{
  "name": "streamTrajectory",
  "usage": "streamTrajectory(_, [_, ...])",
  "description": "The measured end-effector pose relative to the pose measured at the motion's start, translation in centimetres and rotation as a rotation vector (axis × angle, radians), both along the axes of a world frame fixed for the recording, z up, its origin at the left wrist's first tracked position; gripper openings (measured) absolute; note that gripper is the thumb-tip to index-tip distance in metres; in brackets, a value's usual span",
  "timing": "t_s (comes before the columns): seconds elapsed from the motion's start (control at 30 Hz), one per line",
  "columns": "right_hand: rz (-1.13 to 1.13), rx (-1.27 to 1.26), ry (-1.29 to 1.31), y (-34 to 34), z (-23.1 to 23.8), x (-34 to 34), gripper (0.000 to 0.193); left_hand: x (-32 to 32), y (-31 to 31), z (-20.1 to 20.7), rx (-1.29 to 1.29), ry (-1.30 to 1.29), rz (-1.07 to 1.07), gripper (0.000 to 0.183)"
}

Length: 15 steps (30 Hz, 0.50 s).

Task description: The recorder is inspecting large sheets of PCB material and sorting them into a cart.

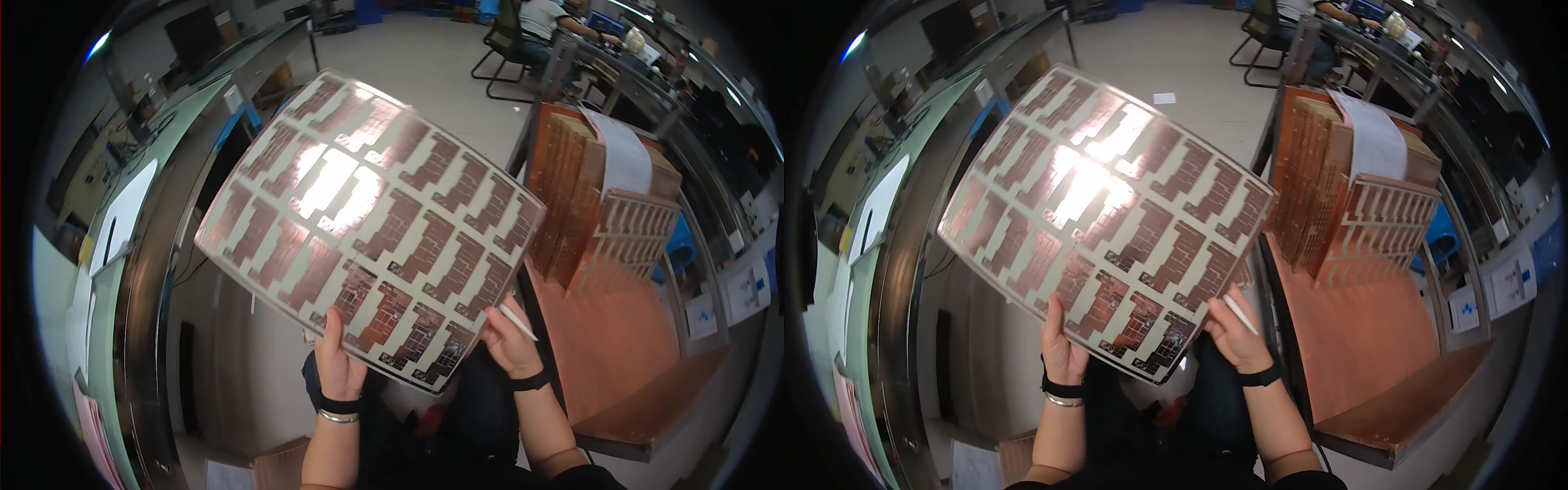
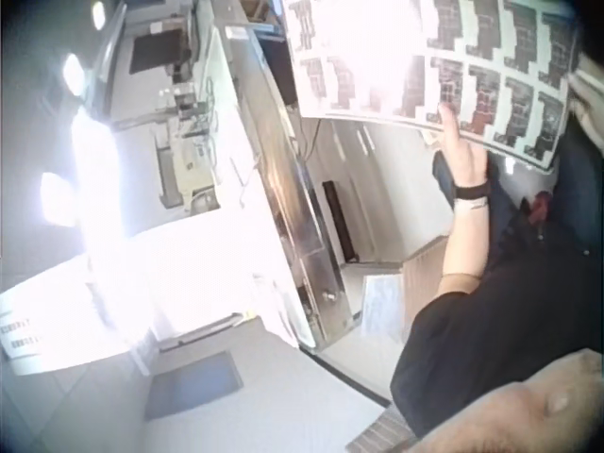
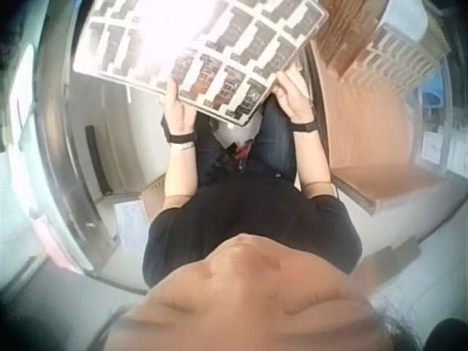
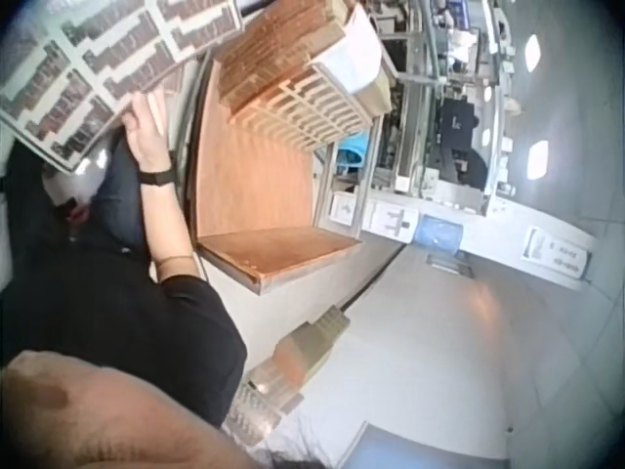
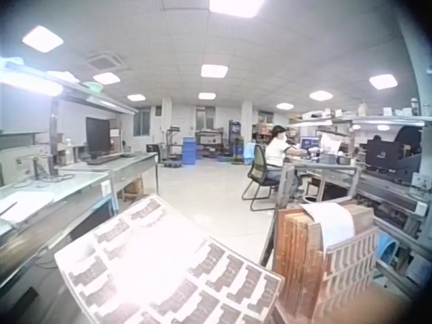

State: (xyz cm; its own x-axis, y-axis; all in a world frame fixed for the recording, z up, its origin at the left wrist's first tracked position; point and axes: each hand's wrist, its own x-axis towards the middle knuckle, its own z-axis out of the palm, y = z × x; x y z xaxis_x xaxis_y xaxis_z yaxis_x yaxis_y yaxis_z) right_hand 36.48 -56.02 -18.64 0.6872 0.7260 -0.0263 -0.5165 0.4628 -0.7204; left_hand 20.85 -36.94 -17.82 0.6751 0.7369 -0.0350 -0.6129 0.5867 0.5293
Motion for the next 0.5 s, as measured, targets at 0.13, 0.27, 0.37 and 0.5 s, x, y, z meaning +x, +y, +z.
streamTrajectory(0.13, [-0.077,0.365,0.225,-2.7,-1.2,4.9,0.040,-2.6,2.4,-0.2,0.078,0.105,-0.046,0.040])
streamTrajectory(0.27, [-0.091,0.186,0.003,-4.1,1.3,7.6,0.046,-3.6,4.2,-0.1,0.121,0.197,-0.130,0.046])
streamTrajectory(0.37, [-0.130,-0.200,-0.252,-4.0,1.9,7.4,0.044,-2.7,4.4,-0.5,0.132,0.229,-0.022,0.046])
streamTrajectory(0.5, [-0.065,-0.234,-0.409,-3.5,2.7,7.0,0.040,-2.6,4.7,-1.2,0.103,0.214,-0.007,0.041])
